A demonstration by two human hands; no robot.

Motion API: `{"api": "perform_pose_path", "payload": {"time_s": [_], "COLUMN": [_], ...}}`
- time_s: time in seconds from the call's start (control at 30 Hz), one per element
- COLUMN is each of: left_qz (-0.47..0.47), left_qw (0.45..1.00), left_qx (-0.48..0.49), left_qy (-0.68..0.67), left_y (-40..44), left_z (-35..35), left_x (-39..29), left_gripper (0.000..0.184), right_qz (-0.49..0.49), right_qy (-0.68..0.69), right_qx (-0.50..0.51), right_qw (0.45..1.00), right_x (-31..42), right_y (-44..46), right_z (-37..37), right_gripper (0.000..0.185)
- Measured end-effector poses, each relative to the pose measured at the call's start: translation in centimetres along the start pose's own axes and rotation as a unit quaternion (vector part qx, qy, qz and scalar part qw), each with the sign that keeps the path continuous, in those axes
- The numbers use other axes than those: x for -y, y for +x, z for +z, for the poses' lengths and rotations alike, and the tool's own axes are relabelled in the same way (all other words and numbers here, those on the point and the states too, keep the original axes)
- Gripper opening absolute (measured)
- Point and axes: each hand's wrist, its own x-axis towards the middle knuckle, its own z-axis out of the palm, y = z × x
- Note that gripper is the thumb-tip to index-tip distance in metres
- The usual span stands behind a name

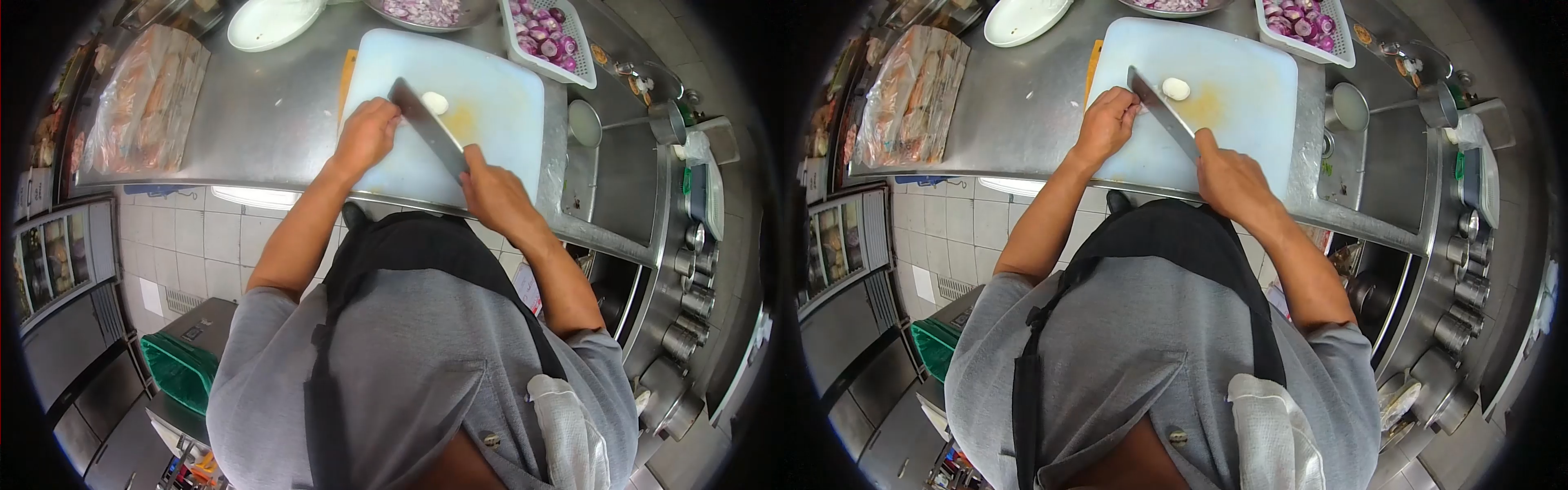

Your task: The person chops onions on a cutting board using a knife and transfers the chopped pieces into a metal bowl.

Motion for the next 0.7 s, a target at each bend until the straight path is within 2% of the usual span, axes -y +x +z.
{"api": "perform_pose_path", "payload": {"time_s": [0.07, 0.17, 0.27, 0.47, 0.57, 0.7], "left_qz": [0.001, -0.003, 0.002, 0.005, 0.008, 0.009], "left_qw": [1.000, 1.000, 1.000, 1.000, 1.000, 1.000], "left_qx": [0.002, 0.002, 0.001, 0.001, 0.000, 0.013], "left_qy": [0.000, 0.004, 0.000, 0.016, 0.011, -0.004], "left_y": [-0.1, -0.3, -0.3, -0.9, -0.8, -0.5], "left_z": [0.1, -0.4, -0.1, -0.2, -0.2, -0.6], "left_x": [0.0, 0.0, 0.1, 0.3, 0.2, 0.1], "left_gripper": [0.012, 0.013, 0.013, 0.013, 0.013, 0.016], "right_qz": [0.019, -0.006, -0.010, -0.014, -0.007, -0.001], "right_qy": [-0.023, -0.010, -0.021, 0.009, 0.021, 0.017], "right_qx": [0.044, 0.013, 0.012, 0.002, 0.025, -0.004], "right_qw": [0.999, 1.000, 1.000, 1.000, 0.999, 1.000], "right_x": [-0.9, 0.9, -0.3, 0.3, -1.7, -0.7], "right_y": [0.7, -0.2, 0.3, -0.2, 0.2, -1.2], "right_z": [1.7, -1.4, 1.0, -0.1, 2.1, -0.4], "right_gripper": [0.017, 0.016, 0.018, 0.021, 0.022, 0.022]}}
